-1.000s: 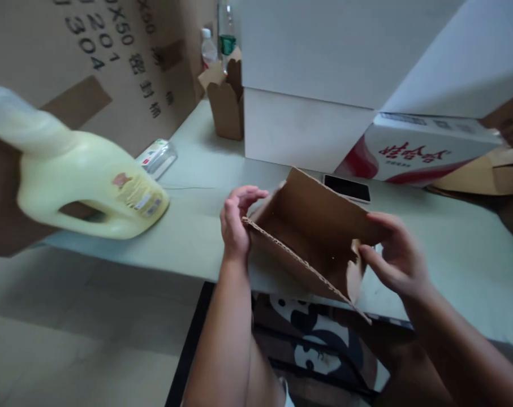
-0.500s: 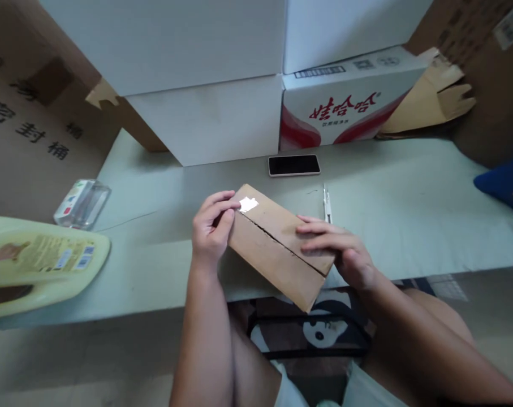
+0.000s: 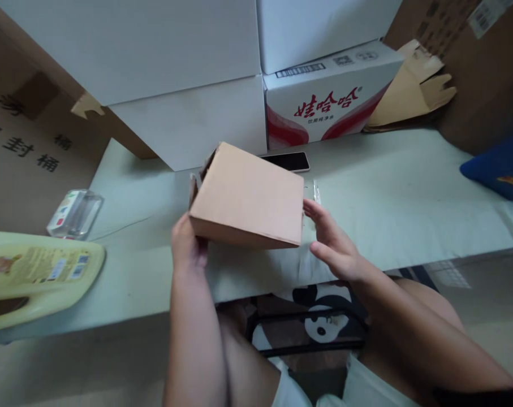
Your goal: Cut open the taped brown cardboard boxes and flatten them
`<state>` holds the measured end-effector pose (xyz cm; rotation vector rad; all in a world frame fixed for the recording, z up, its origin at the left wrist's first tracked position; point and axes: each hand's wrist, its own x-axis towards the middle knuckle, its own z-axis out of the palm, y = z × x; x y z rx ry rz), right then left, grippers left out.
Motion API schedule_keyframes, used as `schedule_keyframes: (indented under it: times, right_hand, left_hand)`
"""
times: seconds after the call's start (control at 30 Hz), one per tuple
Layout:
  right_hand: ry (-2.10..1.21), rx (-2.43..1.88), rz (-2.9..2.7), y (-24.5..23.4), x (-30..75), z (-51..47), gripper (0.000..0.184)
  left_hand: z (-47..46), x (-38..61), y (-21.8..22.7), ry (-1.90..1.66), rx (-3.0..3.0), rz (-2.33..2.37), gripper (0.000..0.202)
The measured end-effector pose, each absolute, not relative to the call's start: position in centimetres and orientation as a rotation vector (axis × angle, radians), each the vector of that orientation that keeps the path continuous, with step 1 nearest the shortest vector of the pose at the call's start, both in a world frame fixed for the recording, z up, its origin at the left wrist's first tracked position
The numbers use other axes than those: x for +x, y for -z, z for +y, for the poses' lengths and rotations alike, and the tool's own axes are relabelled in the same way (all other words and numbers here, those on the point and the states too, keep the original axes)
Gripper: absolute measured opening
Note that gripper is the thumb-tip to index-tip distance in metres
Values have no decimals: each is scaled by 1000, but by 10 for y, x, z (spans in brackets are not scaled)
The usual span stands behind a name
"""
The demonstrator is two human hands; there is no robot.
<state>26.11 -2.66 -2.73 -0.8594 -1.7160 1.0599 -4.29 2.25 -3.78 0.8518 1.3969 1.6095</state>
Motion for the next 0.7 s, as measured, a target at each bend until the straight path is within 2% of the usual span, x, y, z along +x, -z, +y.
schedule_keyframes:
  times: [0.1, 0.23, 0.33, 0.43, 0.53, 0.63, 0.7]
  right_hand:
    - [-888, -875, -1840, 19, 258, -30, 70]
    - [-793, -886, -1814, 7, 256, -32, 67]
    - [-749, -909, -1676, 4, 261, -33, 45]
    - [-725, -934, -1619, 7, 263, -30, 25]
    - [-819, -984, -1715, 14, 259, -24, 26]
    - [-981, -938, -1768, 19, 254, -20, 31]
    - [-1074, -830, -1825, 21, 254, -19, 32]
  left_hand:
    - [15, -28, 36, -1310, 721, 1318, 46]
    - [5, -19, 32, -964, 915, 1018, 80]
    - [-1, -22, 29, -614, 1026, 1017, 75]
    - [2, -24, 34, -418, 1137, 1129, 53]
    - [16, -25, 47, -759, 1231, 1351, 35]
    - [31, -28, 52, -1506, 1217, 1552, 55]
    - [35, -28, 49, -1747, 1272, 1447, 57]
